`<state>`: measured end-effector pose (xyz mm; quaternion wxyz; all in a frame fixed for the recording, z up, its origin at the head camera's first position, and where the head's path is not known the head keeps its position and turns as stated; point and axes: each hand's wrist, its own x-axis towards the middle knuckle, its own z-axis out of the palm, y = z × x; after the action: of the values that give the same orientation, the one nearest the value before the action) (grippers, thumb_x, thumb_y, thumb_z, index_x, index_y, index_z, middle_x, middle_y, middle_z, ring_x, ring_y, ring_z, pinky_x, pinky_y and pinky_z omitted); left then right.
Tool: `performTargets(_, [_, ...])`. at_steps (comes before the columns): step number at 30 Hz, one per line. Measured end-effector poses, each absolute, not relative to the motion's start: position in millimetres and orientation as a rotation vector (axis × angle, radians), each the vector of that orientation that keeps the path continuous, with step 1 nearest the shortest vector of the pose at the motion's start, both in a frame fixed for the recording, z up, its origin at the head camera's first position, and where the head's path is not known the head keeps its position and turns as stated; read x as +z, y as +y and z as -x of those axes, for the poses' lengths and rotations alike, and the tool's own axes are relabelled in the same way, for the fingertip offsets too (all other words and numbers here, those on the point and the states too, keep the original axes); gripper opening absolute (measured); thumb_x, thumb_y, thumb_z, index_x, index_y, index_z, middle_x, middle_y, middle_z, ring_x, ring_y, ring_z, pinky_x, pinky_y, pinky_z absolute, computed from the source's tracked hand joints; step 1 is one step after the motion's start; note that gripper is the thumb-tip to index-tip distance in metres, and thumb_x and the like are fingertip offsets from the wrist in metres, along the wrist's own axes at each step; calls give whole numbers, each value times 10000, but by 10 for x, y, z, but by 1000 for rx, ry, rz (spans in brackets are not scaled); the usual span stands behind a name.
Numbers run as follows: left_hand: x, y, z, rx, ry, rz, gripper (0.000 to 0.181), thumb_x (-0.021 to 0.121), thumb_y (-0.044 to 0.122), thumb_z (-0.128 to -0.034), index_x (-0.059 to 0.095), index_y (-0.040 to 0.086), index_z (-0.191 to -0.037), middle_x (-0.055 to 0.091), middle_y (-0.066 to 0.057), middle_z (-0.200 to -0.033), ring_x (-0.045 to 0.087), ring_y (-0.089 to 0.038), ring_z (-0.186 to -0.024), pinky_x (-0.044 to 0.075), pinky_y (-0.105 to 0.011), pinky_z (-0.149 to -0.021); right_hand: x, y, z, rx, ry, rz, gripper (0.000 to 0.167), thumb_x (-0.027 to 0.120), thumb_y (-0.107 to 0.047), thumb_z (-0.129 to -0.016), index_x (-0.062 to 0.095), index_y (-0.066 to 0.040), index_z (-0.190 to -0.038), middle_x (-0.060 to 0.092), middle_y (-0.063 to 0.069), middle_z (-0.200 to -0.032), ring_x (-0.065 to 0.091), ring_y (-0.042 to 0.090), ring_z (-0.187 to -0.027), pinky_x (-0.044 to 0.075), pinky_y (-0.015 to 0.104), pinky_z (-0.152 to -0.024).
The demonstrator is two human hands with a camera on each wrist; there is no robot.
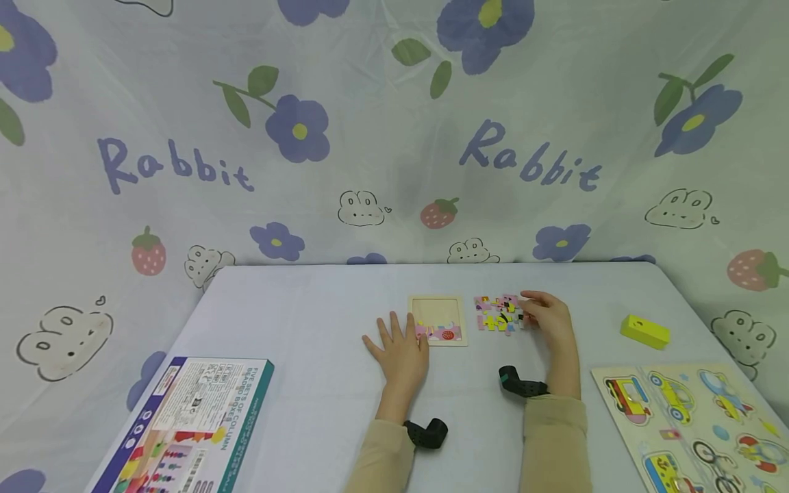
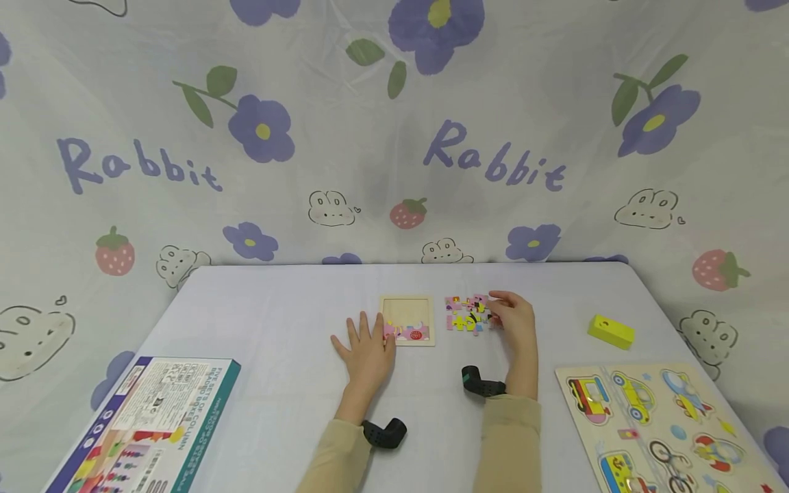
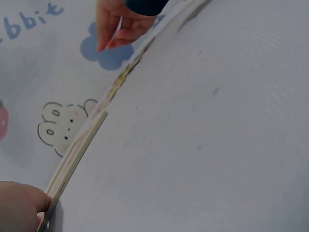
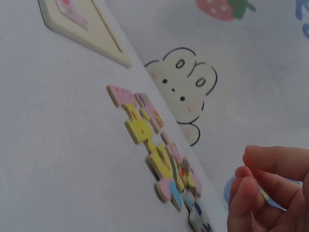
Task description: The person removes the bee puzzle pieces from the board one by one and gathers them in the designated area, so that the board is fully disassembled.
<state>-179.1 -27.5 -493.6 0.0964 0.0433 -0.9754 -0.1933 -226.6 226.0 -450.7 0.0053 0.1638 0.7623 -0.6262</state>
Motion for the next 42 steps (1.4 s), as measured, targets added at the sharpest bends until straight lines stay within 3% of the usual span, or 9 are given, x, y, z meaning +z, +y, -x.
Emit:
performTargets(6, [-4941,-278,1810,-571,-2946,-153,614,484,460,-893,400,138,-1409,247,-198,-1489,88,-439,-1378,-49,-688,-1000,-4458,2106,2313,-2030,2285,-365,432,577,-154,-909,475,42,-1280,561,-92,-871,565,92,-827,512,197,-711])
performTargets(15, [-4938,-279,1829,-590,-3007,-162,826,573,503,-714,360,156,-1432,201,-176,-1510,38,-416,-1390,-99,-665,-1002,-4384,1899,2370,-2140,2092,-196,479,597,-152,-901,430,48,-1303,567,-80,-900,584,84,-842,507,206,-756])
performTargets(27, [-4946,-286,1827,-550,-3005,-149,779,567,494,-760,367,146,-1428,221,-183,-1503,68,-421,-1386,-66,-670,-1007,-4407,1577,2432,-2075,2095,-44,417,595,-103,-889,474,60,-1253,585,-44,-902,576,88,-804,510,210,-708])
performTargets(35, [-4949,-284,1817,-579,-2971,-131,770,580,471,-763,379,119,-1418,244,-205,-1489,84,-430,-1381,-76,-666,-1009,-4441,1381,2438,-2024,2054,61,415,596,-63,-877,472,95,-1240,576,-12,-890,592,160,-829,513,240,-690])
performTargets(42, [-4913,-285,1783,-580,-2933,-113,746,574,462,-765,410,98,-1396,287,-225,-1464,125,-446,-1367,-55,-672,-1008,-4466,1205,2420,-1862,2129,154,371,598,-57,-861,533,79,-1200,608,85,-938,585,141,-798,521,290,-702])
